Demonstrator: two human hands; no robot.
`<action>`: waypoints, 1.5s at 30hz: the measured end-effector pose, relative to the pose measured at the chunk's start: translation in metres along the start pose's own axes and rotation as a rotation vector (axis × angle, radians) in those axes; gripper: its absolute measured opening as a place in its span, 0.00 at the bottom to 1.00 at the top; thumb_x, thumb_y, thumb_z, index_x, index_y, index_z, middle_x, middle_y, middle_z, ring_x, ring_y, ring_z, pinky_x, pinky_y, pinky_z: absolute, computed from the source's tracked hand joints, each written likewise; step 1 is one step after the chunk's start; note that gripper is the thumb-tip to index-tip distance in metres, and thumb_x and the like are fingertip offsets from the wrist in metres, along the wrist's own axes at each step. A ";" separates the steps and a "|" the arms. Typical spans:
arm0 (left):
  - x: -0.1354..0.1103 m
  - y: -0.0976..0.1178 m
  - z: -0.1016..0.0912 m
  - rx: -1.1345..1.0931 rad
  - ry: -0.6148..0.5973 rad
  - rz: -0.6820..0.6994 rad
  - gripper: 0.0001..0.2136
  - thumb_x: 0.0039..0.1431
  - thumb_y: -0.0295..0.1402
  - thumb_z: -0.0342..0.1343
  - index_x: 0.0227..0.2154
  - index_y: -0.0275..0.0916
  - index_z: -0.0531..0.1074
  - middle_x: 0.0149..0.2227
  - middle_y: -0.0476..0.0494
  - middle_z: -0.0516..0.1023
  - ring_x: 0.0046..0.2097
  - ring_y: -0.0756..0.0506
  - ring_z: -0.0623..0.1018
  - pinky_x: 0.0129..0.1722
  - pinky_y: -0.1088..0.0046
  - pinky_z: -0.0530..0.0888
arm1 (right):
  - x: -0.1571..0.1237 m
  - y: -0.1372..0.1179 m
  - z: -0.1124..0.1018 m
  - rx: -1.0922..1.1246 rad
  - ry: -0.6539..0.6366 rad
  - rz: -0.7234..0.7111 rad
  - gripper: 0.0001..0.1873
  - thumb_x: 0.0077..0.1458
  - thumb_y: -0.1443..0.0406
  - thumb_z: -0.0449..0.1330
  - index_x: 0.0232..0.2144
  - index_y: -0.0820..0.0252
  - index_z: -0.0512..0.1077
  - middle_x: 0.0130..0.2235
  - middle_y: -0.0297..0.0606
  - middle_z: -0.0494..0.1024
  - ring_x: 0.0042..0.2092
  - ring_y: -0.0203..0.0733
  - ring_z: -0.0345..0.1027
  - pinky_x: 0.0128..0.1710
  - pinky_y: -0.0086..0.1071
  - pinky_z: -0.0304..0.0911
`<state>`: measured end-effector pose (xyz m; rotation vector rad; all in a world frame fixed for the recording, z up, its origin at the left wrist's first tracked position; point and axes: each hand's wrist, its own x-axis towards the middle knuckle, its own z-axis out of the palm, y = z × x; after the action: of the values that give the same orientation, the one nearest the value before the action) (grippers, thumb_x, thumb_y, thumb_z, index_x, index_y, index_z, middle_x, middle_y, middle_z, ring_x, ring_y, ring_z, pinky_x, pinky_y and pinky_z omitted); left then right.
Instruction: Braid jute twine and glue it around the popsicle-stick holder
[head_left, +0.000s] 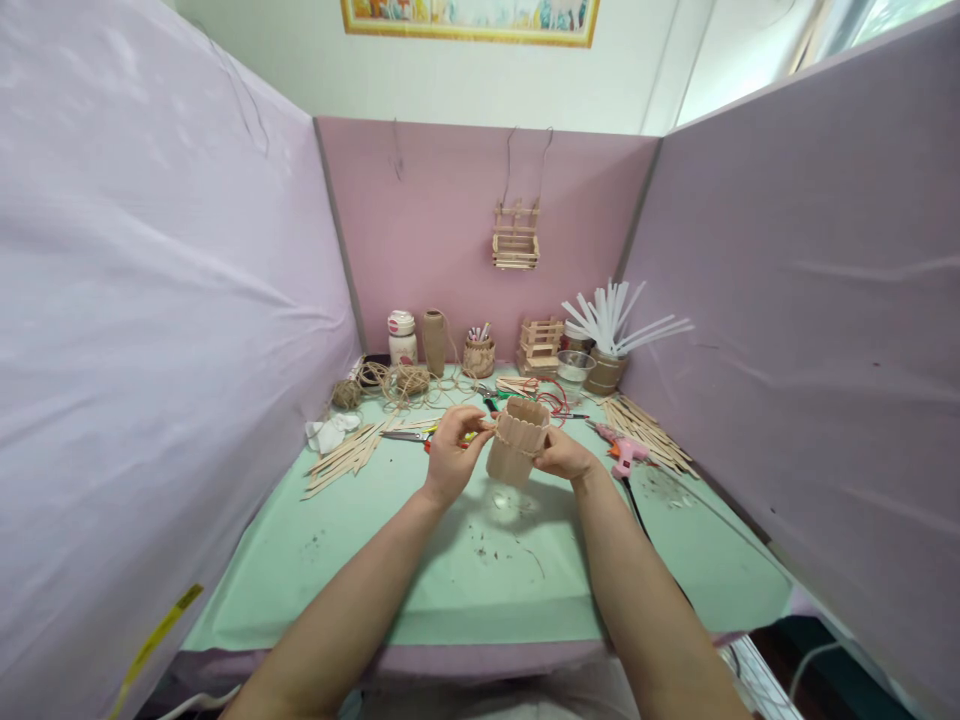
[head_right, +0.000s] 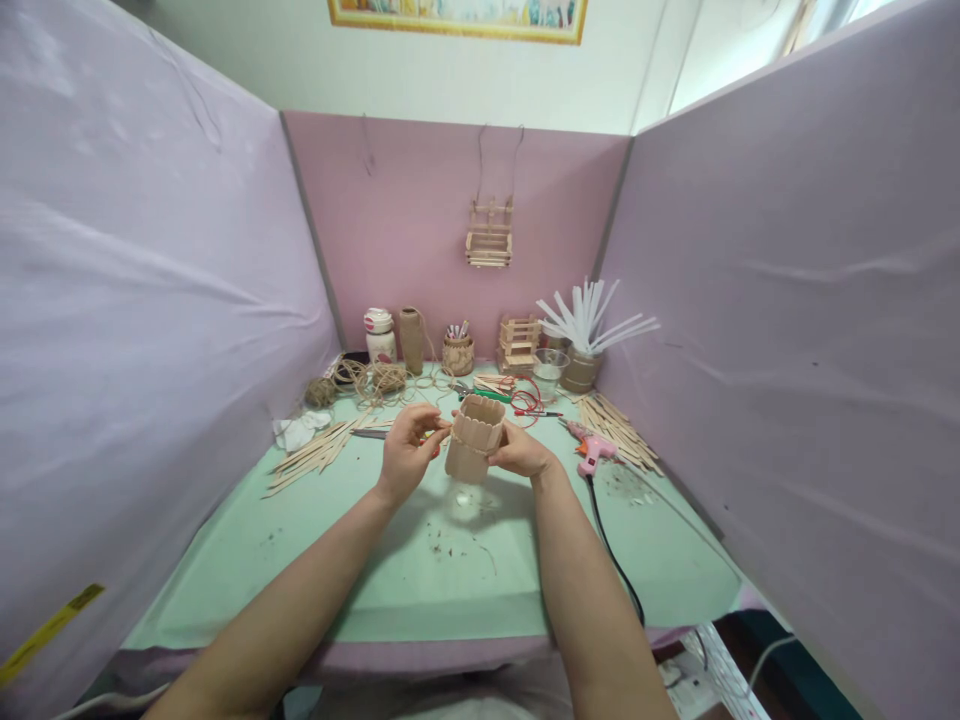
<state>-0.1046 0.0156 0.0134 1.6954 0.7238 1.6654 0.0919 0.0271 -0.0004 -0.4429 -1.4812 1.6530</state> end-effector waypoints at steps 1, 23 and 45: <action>0.000 0.001 0.002 -0.071 -0.005 -0.087 0.11 0.49 0.33 0.62 0.36 0.41 0.69 0.37 0.45 0.74 0.35 0.49 0.76 0.33 0.72 0.73 | 0.000 0.001 0.000 0.020 -0.002 0.000 0.45 0.30 0.60 0.74 0.54 0.56 0.66 0.57 0.46 0.68 0.57 0.50 0.62 0.55 0.43 0.57; -0.008 0.027 0.008 -0.325 -0.163 -0.129 0.14 0.47 0.30 0.63 0.36 0.39 0.67 0.40 0.46 0.68 0.34 0.52 0.76 0.37 0.73 0.72 | -0.006 0.015 -0.007 -0.012 -0.043 -0.101 0.49 0.21 0.53 0.75 0.51 0.49 0.67 0.50 0.38 0.71 0.52 0.47 0.65 0.53 0.41 0.59; 0.007 -0.039 -0.011 0.129 -0.095 -0.266 0.06 0.47 0.26 0.57 0.31 0.37 0.72 0.33 0.45 0.73 0.34 0.49 0.75 0.36 0.71 0.73 | 0.008 0.018 -0.011 -0.238 0.158 0.084 0.47 0.32 0.66 0.72 0.56 0.54 0.59 0.54 0.42 0.69 0.54 0.46 0.63 0.54 0.40 0.58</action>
<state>-0.1128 0.0464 -0.0125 1.6705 0.9814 1.3722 0.0891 0.0416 -0.0173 -0.7583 -1.5630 1.4735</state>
